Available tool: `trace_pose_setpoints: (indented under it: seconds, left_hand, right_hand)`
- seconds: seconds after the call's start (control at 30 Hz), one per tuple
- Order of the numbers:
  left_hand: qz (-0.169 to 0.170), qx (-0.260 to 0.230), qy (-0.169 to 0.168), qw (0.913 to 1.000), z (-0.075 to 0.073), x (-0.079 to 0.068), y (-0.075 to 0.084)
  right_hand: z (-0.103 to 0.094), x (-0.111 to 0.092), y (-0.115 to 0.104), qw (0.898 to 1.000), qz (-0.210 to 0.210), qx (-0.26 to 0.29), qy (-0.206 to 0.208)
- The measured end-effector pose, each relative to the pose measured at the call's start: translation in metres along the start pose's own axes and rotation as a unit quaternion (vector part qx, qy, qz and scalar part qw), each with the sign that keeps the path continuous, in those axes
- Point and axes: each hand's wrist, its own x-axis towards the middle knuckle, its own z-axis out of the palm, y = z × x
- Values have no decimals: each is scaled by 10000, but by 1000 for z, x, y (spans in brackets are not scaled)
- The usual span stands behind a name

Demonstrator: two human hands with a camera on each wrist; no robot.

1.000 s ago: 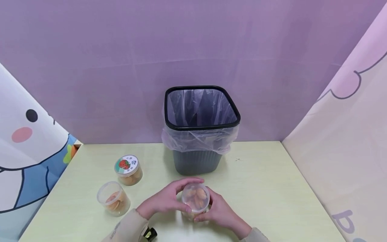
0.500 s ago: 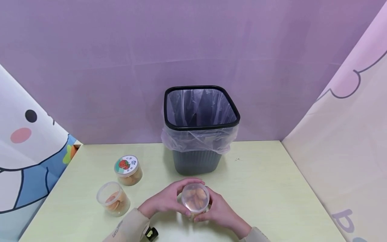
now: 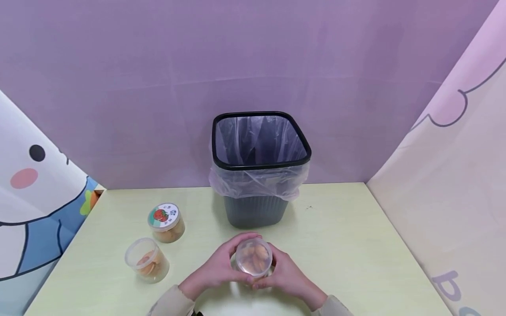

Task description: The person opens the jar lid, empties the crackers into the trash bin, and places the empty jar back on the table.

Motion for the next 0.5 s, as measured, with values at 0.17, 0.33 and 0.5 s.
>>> trace_pose_setpoints:
  seconds: [0.17,0.33,0.5]
  left_hand:
    - [63,124,325,9994,7,-5,0]
    - [60,135,569,9983,13,-8,1]
    - [-185,130,1099,9937,24,-12,6]
  right_hand:
    - [0,1,2,10000,-12,-34,18]
    - [0,1,4,10000,-7,-43,49]
    - [-1,1,4,9999,-39,-87,33]
